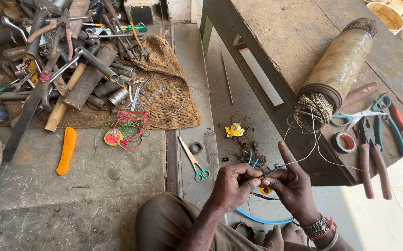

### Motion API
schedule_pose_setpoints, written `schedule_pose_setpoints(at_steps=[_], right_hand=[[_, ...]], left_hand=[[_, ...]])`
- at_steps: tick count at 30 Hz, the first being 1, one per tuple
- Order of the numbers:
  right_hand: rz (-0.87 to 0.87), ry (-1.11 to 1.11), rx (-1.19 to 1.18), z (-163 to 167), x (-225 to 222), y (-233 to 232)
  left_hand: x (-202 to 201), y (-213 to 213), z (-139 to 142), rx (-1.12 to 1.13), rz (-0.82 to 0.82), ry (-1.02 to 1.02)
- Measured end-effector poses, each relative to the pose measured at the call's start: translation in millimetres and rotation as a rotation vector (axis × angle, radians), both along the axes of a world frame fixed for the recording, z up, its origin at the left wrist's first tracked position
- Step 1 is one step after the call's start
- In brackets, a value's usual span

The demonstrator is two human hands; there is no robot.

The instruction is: The person sits on the floor and repairs electrical wires by stripping insulation, twisting exposed strands, and wrapping the connection with electrical tape. They handle a blue wire and a black wire, using a knife and tape to complete the repair.

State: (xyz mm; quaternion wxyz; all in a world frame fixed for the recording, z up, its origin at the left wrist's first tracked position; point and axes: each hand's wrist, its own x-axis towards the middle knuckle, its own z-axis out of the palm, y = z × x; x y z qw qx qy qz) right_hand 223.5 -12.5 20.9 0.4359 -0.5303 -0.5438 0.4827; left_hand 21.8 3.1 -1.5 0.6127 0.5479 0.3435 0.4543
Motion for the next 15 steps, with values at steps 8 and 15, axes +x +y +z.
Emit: schedule_pose_setpoints(at_steps=[8, 15], right_hand=[[0.016, 0.025, 0.055, -9.1, 6.4, -0.3], [0.004, -0.131, -0.289, 14.9, 5.6, -23.7]], left_hand=[[-0.9, -3.2, 15.9, 0.173, 0.172, 0.093], [3.7, -1.8, 28.4, 0.238, 0.337, 0.142]])
